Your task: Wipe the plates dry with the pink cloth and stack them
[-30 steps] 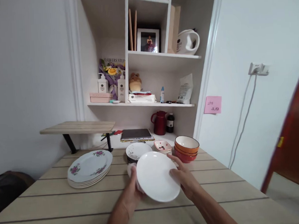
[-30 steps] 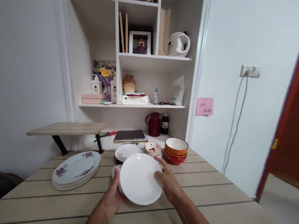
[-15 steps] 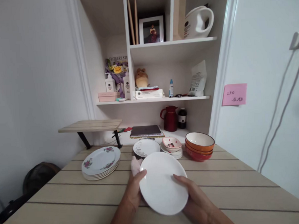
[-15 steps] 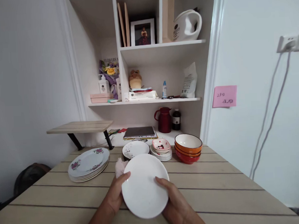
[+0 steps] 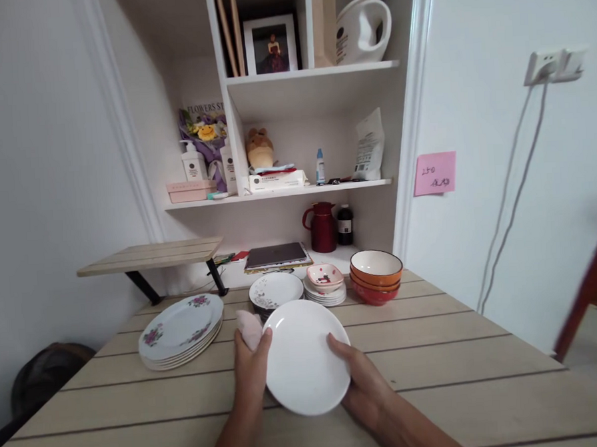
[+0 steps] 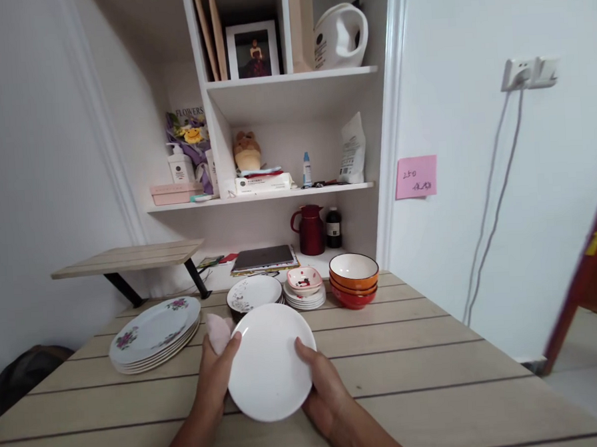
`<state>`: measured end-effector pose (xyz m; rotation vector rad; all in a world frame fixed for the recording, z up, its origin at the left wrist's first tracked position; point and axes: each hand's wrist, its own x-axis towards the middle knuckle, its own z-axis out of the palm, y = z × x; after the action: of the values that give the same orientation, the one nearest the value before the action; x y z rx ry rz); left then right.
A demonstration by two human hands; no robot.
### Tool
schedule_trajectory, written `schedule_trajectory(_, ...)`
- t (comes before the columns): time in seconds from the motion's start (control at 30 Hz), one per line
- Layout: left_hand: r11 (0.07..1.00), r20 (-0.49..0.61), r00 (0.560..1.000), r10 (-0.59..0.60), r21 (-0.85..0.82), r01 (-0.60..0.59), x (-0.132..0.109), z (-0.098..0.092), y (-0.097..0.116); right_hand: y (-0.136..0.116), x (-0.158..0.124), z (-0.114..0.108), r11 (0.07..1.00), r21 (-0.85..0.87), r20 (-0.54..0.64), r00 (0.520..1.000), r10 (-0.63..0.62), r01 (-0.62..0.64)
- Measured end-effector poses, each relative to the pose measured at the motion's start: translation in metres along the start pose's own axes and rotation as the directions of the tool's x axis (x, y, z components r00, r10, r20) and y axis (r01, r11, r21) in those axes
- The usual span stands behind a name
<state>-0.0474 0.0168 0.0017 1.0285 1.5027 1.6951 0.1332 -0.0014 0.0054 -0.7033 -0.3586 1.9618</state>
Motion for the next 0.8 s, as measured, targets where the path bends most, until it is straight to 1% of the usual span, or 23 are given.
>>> schedule_trajectory(0.03,0.998,-0.048,0.998,0.043,0.049,-0.041,0.0,-0.001,0.002,0.0,-0.001,0.001,1.0,-0.012,-0.008,1.0,-0.017,0.017)
schedule_trajectory(0.07,0.987,-0.087,0.989,0.12,0.121,-0.11,0.0,-0.002,0.004,0.0,-0.002,0.002,0.999,-0.022,-0.012,0.999,-0.03,0.03)
schedule_trajectory(0.1,0.954,-0.113,0.966,0.231,0.218,-0.203,0.0,-0.003,0.007,0.001,-0.003,0.002,0.999,-0.032,-0.016,0.999,-0.038,0.037)
schedule_trajectory(0.13,0.891,-0.124,0.923,0.363,0.335,-0.305,-0.002,-0.003,0.011,0.001,-0.004,0.002,0.998,-0.041,-0.019,0.999,-0.041,0.04)
schedule_trajectory(0.17,0.795,-0.112,0.862,0.494,0.46,-0.396,-0.004,-0.003,0.013,0.001,-0.004,0.002,0.998,-0.05,-0.022,0.999,-0.041,0.04)
schedule_trajectory(0.2,0.677,-0.07,0.794,0.604,0.571,-0.465,-0.007,-0.002,0.016,0.002,-0.004,0.001,0.997,-0.059,-0.022,0.999,-0.041,0.04)
schedule_trajectory(0.23,0.559,0.001,0.736,0.678,0.649,-0.516,-0.01,0.0,0.017,0.002,-0.004,0.001,0.997,-0.066,-0.023,0.999,-0.044,0.042)
schedule_trajectory(0.27,0.467,0.092,0.701,0.707,0.684,-0.56,-0.015,0.002,0.017,0.003,-0.003,0.0,0.997,-0.07,-0.023,0.999,-0.047,0.046)
schedule_trajectory(0.3,0.39,0.21,0.683,0.699,0.689,-0.611,-0.019,0.004,0.016,0.004,-0.002,0.0,0.996,-0.072,-0.017,0.998,-0.054,0.052)
schedule_trajectory(0.33,0.335,0.338,0.67,0.661,0.666,-0.667,-0.023,0.007,0.015,0.005,-0.002,0.0,0.995,-0.077,-0.013,0.998,-0.067,0.066)
schedule_trajectory(0.37,0.307,0.457,0.656,0.6,0.625,-0.717,-0.027,0.009,0.012,0.006,-0.001,0.0,0.992,-0.088,-0.012,0.996,-0.087,0.085)
schedule_trajectory(0.4,0.306,0.551,0.644,0.531,0.584,-0.752,-0.029,0.01,0.009,0.006,-0.001,0.001,0.989,-0.105,-0.014,0.994,-0.109,0.107)
schedule_trajectory(0.43,0.324,0.614,0.637,0.465,0.552,-0.769,-0.031,0.011,0.007,0.006,-0.001,0.002,0.984,-0.124,-0.023,0.991,-0.128,0.125)
schedule_trajectory(0.5,0.385,0.676,0.634,0.376,0.508,-0.77,-0.03,0.01,0.003,0.006,-0.001,0.004,0.979,-0.15,-0.04,0.989,-0.145,0.138)
schedule_trajectory(0.57,0.448,0.697,0.632,0.339,0.471,-0.76,-0.026,0.007,0.003,0.004,-0.003,0.007,0.984,-0.139,-0.022,0.993,-0.117,0.113)
schedule_trajectory(0.67,0.555,0.699,0.623,0.351,0.38,-0.74,-0.021,-0.001,0.008,0.001,-0.005,0.008,0.994,-0.083,0.055,0.996,-0.073,0.077)
schedule_trajectory(0.8,0.731,0.666,0.647,0.372,0.22,-0.646,-0.017,-0.008,0.018,-0.002,-0.003,0.006,0.999,-0.009,0.116,0.992,-0.039,0.04)
